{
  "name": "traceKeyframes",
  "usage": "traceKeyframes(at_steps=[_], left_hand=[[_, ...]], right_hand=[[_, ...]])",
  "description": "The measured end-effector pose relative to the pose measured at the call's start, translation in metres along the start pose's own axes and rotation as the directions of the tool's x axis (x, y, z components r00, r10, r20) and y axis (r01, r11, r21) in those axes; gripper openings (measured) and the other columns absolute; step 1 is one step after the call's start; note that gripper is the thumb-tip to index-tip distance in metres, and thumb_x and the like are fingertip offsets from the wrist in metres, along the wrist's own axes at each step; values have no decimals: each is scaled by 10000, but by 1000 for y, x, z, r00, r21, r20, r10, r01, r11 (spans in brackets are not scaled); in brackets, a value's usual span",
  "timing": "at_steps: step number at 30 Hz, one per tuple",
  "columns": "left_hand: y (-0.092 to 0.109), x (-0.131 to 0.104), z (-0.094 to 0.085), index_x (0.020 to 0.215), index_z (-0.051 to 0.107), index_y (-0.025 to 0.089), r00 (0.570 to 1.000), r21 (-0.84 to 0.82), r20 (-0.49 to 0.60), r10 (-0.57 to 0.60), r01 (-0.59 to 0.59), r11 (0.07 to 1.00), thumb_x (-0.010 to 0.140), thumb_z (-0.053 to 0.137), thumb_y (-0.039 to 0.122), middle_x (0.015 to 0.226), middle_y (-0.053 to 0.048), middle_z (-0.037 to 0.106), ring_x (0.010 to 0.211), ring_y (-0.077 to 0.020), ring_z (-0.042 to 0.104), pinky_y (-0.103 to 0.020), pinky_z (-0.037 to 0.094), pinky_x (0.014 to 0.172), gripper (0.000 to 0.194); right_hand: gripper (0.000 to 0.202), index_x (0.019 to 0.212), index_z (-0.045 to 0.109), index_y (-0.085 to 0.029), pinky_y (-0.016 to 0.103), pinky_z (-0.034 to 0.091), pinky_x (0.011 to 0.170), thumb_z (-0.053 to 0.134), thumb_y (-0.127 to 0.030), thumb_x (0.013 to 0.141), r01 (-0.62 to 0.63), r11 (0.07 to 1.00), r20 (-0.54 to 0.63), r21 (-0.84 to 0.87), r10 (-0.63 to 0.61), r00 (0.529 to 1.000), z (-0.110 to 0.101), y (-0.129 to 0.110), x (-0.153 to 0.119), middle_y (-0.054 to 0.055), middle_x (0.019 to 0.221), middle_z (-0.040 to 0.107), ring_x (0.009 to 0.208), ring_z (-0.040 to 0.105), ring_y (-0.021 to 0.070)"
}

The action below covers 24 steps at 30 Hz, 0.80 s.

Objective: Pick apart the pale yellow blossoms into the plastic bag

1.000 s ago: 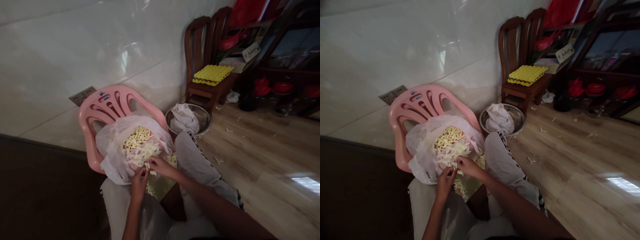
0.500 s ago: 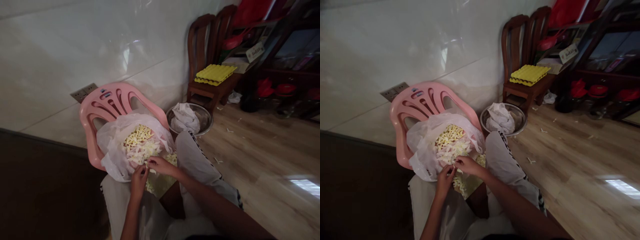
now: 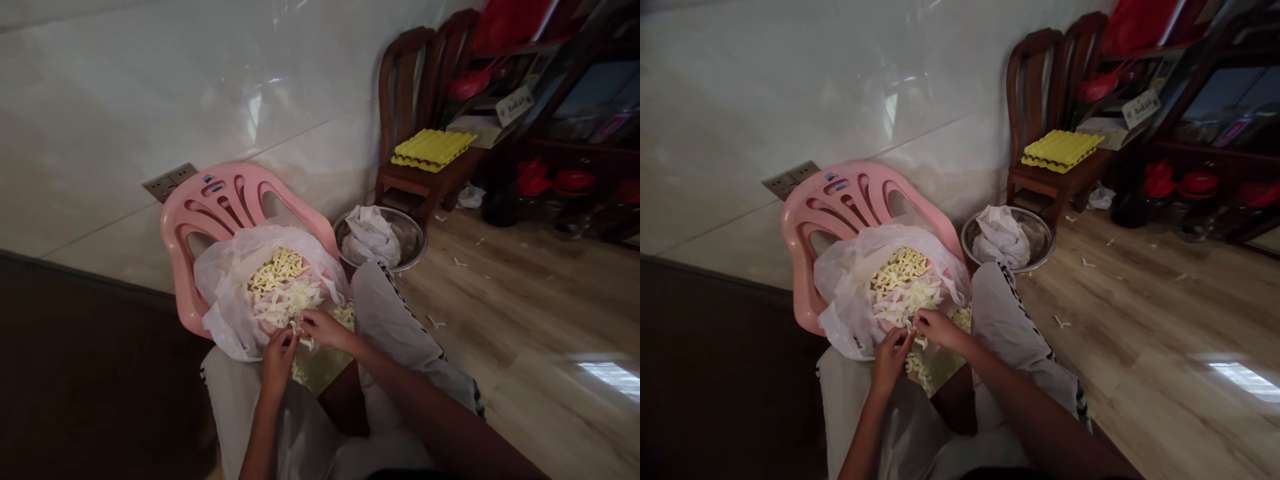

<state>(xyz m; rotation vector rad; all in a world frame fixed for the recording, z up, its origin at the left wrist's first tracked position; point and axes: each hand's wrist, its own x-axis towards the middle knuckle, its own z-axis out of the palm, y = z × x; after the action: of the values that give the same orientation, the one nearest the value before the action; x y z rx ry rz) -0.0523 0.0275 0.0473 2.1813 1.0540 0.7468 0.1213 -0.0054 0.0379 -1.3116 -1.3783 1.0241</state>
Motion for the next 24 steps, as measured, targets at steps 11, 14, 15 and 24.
traceKeyframes(at_steps=[11, 14, 15, 24], left_hand=[[6, 1, 0, 757, 663, 207, 1000, 7, 19, -18, 18, 1000, 899, 542, 449, 719, -9, 627, 679, -170, 608, -262, 472, 650, 305], [5, 1, 0, 767, 677, 208, 999, -26, 35, -16, 17, 1000, 899, 542, 419, 755, -17, 654, 703, -176, 620, -268, 481, 673, 283], [5, 0, 1, 764, 677, 208, 999, -37, 39, -13, 15, 999, 897, 545, 413, 762, -19, 660, 709, -177, 622, -268, 483, 675, 279], [7, 2, 0, 790, 711, 209, 998, -115, 45, -51, 56, 992, 863, 600, 444, 767, -16, 668, 739, -184, 628, -275, 483, 696, 270]], right_hand=[[269, 730, 585, -166, 211, 336, 598, 534, -353, 917, 17, 996, -74, -82, -23, 997, -5, -1, 1, -25, 666, 552, 653, 492, 114], [272, 728, 595, -161, 205, 347, 590, 528, -341, 920, 31, 999, 37, 36, -32, 999, 1, -2, 1, -26, 666, 558, 650, 503, 112], [268, 726, 595, -161, 203, 345, 581, 533, -339, 916, 18, 998, 56, 65, -21, 998, 2, -1, 1, -28, 660, 552, 643, 501, 111], [316, 778, 620, -162, 210, 373, 572, 575, -456, 884, -72, 961, 97, 269, 47, 994, -1, -5, 0, -13, 686, 580, 632, 502, 116]])
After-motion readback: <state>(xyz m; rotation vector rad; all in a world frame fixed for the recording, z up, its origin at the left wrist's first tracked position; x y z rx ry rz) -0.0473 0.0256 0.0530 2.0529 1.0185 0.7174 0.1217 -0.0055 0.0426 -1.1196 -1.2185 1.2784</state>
